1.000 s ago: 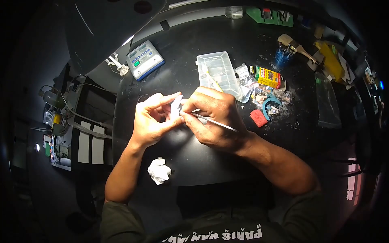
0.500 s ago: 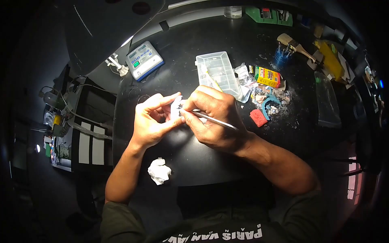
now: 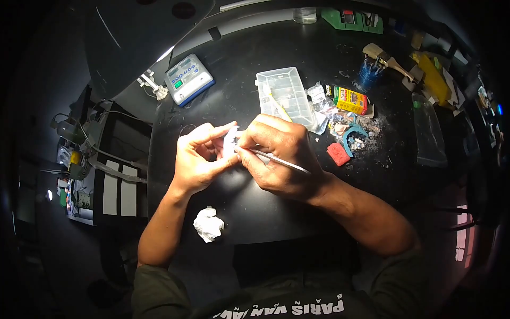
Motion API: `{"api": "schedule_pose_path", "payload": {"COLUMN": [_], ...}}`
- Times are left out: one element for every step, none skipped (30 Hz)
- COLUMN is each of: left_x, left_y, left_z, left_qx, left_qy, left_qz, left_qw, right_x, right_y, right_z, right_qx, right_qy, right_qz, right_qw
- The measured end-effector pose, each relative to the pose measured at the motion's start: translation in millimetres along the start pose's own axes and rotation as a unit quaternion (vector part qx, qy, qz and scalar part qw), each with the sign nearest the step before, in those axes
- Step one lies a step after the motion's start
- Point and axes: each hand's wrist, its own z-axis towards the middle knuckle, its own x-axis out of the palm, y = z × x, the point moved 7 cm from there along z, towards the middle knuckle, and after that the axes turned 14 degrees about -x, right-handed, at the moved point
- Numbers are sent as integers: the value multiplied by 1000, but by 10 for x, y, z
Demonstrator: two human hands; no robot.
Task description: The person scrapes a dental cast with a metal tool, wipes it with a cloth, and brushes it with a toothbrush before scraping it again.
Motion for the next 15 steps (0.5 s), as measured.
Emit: {"api": "schedule_pose_path", "payload": {"left_x": [-2, -4, -4, -3, -3, -7, -10, -11, -10, -6, -4, -3, -3, -5, -6], "left_y": [-4, -9, -8, -5, -1, 9, 22, 30, 29, 23, 20, 22, 29, 32, 31], "left_z": [-1, -2, 0, -1, -3, -2, 1, 2, 0, -3, -4, -3, -2, 0, 3], "left_qx": [5, 10, 11, 12, 13, 13, 13, 13, 11, 9, 8, 9, 11, 12, 14], "left_qy": [-1, -1, -1, 0, 1, 0, 0, -1, -2, -3, -4, -3, -3, -3, -4], "left_qz": [3, 6, 5, 4, 4, 8, 13, 17, 17, 17, 16, 16, 16, 16, 15], "left_qw": [1000, 1000, 1000, 1000, 1000, 1000, 1000, 1000, 1000, 1000, 1000, 1000, 1000, 1000, 1000], "right_x": [0, -3, -6, -9, -13, -16, -17, -17, -15, -15, -17, -21, -23, -26, -28], "right_y": [3, 15, 18, 16, 13, 10, 1, -10, -18, -20, -23, -24, -26, -24, -26], "right_z": [4, 11, 14, 15, 16, 18, 13, 3, -6, -8, -5, -2, -1, 0, 0], "right_qx": [3, 6, 10, 9, 9, 8, 12, 16, 21, 21, 21, 21, 25, 29, 34], "right_qy": [0, 1, 1, -1, -3, -5, -6, -7, -8, -9, -11, -12, -11, -10, -10], "right_qz": [1, 2, 2, -1, -4, -6, -5, -3, -2, -3, -4, -5, -4, -3, -3], "right_qw": [1000, 1000, 1000, 1000, 1000, 1000, 1000, 1000, 1000, 1000, 1000, 1000, 1000, 1000, 999]}}
